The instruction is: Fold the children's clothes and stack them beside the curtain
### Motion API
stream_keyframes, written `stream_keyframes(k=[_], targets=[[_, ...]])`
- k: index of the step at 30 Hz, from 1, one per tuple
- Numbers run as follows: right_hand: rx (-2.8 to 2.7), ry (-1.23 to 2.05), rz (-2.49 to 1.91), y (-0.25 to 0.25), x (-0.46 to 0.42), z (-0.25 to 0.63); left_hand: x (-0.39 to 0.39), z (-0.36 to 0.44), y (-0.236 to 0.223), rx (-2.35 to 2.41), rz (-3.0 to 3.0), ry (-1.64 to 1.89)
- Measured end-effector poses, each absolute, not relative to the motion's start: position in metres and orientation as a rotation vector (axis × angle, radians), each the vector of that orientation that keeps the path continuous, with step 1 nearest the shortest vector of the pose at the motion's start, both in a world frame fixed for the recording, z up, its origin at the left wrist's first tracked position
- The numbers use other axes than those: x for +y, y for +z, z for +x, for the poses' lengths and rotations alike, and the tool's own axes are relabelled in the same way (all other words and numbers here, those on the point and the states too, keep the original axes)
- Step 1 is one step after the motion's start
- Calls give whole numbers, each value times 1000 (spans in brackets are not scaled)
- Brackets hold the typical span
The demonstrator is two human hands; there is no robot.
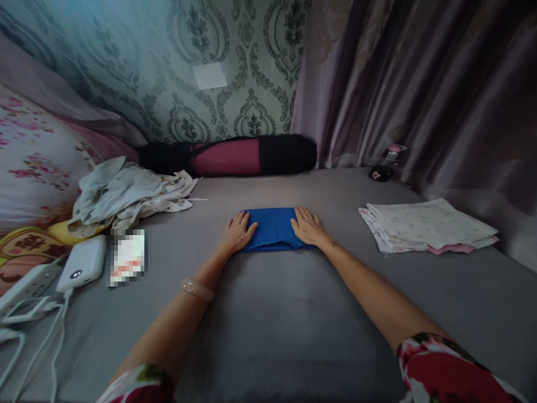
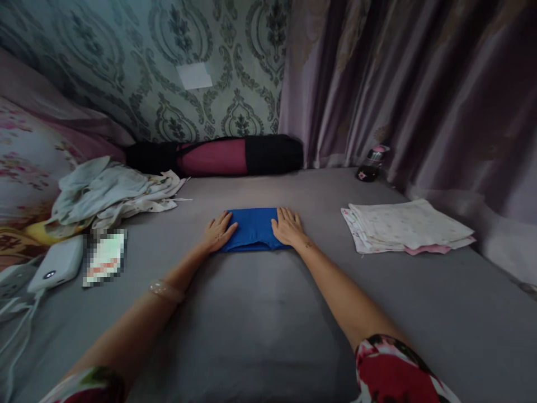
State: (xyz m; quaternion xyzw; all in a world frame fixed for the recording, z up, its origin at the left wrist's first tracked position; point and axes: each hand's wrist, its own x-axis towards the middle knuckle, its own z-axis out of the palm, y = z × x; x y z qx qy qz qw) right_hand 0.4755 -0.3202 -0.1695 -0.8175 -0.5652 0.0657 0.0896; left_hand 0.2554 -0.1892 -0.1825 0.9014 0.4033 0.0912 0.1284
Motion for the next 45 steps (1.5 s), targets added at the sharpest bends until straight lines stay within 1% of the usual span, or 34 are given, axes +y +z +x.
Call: stream_keyframes(k=[4, 9, 15, 17, 20, 24, 29, 33, 35, 39, 45], targets=[[-1684, 180, -2442, -173, -319, 475, -188, 254, -191, 1153, 2595, 359], [-1689, 174, -2460, -168, -320, 473, -190, 253, -190, 1117, 2523, 504], [-1789, -94, -2389, -154, -315, 452, -187, 247, -186, 1085, 2196, 859], [-1789, -85, -2367, -155, -312, 443, -186, 244, -183, 1106, 2092, 924], [-1768, 5, -2401, -164, -310, 437, -186, 242, -181, 1137, 1996, 976], [-1771, 26, -2414, -172, -310, 441, -184, 242, -181, 1147, 1923, 1040], [-1789, 48, -2457, -163, -307, 437, -181, 241, -182, 1134, 1871, 1080], [-1865, -23, -2343, -153, -294, 414, -181, 240, -181, 1128, 1864, 1077], [-1890, 21, -2279, -154, -286, 401, -180, 239, -181, 1125, 1847, 1078], [-1861, 141, -2288, -164, -277, 390, -178, 238, -185, 1125, 1744, 1104], [-1854, 132, -2298, -173, -278, 393, -174, 238, -190, 1085, 1628, 1137]])
